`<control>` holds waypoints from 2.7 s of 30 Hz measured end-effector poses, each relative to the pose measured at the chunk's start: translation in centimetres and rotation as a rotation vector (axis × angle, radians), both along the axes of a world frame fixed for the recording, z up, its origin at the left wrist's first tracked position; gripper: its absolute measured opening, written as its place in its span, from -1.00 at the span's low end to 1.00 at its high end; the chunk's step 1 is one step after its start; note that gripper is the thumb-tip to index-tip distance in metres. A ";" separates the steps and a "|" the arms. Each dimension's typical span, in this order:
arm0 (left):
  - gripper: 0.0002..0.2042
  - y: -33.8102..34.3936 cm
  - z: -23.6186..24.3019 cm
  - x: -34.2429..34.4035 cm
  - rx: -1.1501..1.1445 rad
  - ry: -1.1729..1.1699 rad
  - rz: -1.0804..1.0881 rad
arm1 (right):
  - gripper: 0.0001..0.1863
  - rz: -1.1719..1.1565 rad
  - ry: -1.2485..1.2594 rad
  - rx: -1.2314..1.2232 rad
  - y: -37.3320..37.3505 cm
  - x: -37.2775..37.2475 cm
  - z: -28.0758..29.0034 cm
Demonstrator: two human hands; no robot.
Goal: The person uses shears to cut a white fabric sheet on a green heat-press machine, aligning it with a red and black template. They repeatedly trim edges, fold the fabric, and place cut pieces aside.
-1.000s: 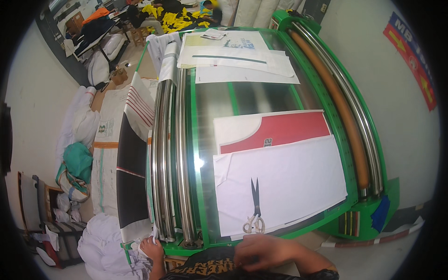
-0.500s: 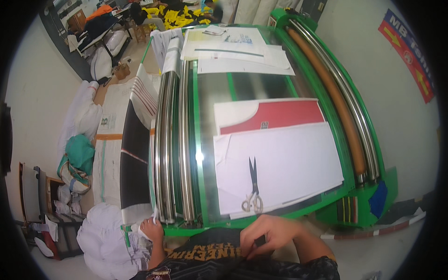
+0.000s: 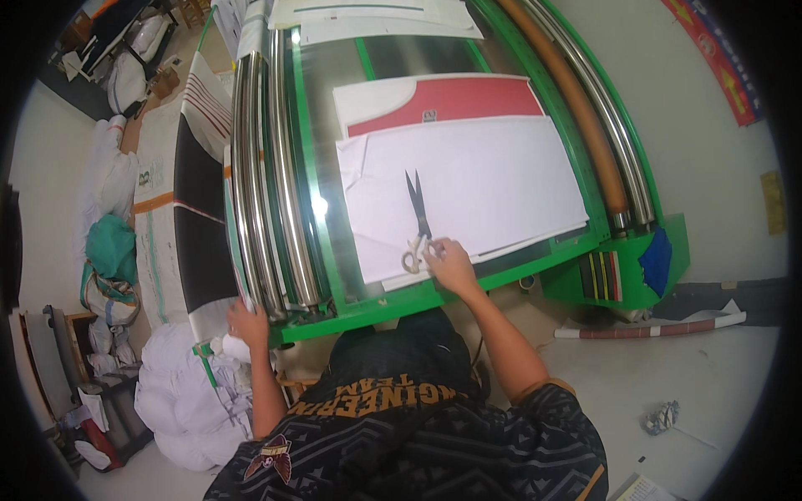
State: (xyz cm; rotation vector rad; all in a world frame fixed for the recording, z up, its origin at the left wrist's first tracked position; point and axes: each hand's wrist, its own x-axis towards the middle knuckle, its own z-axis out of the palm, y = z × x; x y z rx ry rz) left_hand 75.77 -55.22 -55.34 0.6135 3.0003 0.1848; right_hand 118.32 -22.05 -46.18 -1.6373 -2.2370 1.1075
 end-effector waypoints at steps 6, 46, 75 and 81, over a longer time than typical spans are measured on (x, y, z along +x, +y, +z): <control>-0.52 10.3 5.3 8.1 0.360 -0.121 -0.525 | -0.24 -0.036 -0.251 0.245 1.9 -5.0 -3.4; -0.25 31.2 0.1 32.7 0.045 -0.070 -0.467 | -0.53 -0.915 -0.742 0.686 24.1 80.3 7.4; -0.84 51.0 -2.5 1.9 0.550 -0.181 0.015 | -0.57 -0.493 -0.962 0.917 43.5 49.9 10.0; -0.87 52.8 -0.8 1.8 0.545 -0.231 -0.078 | -0.65 -0.275 -0.460 0.775 49.7 40.9 4.1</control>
